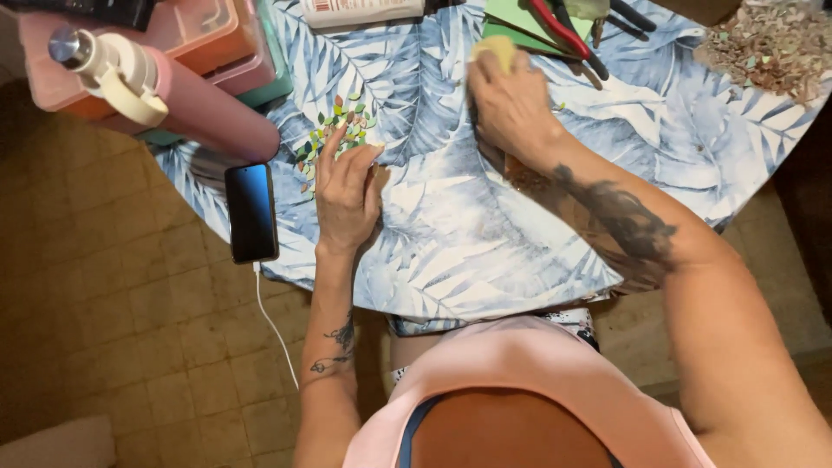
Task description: Cutting mosaic tiles with nippers, cleaning the workspace with a sponge, and preparing a paper template for a mosaic project.
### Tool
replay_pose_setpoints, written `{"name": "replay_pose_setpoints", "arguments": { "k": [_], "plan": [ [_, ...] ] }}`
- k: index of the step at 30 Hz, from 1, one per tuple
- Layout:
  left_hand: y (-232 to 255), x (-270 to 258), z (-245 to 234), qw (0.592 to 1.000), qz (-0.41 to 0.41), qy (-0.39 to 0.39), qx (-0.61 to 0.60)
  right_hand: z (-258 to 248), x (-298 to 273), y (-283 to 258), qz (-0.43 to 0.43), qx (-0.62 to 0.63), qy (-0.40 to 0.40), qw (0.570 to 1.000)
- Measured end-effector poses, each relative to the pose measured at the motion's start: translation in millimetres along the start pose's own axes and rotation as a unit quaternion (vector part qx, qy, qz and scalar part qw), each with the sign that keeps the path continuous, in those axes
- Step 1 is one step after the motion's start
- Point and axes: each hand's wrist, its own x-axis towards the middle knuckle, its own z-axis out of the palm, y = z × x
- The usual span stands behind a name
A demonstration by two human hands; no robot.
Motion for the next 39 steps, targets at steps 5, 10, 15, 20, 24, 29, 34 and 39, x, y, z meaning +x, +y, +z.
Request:
{"name": "replay_pose_setpoints", "arguments": {
  "k": [5, 10, 15, 20, 24, 29, 34, 39],
  "plan": [
    [-3, -2, 0, 1.000, -0.003, -0.002, -0.009, 17, 12, 0, 0.027, 0.014, -0.016, 0.999],
    [-6, -7, -2, 1.000, -0.017, 0.003, -0.015, -27, 7, -8, 0.112, 0.011, -0.216, 0.970],
    [-7, -8, -1, 1.000, -0.006, 0.005, -0.027, -52, 10, -21, -0.002, 0.229, -0.139, 0.964],
    [-11, -12, -3, 0.999, -0.030, 0.004, -0.020, -47, 11, 16, 0.014, 0.287, -0.117, 0.951],
    [-10, -20, -3, 0.999, -0.039, -0.007, -0.023, -27, -12, 36, 0.017, 0.279, -0.071, 0.957],
    [-12, -20, -3, 0.998, -0.055, -0.009, -0.025, -25, -26, 53, 0.021, 0.216, -0.050, 0.975],
    [-12, -20, -2, 0.999, -0.043, -0.001, -0.029, -31, -34, 62, 0.117, 0.083, -0.193, 0.971],
    [-12, -21, -1, 0.998, -0.051, 0.002, -0.040, -105, -54, 8, 0.075, 0.131, -0.171, 0.974]
  ]
}}
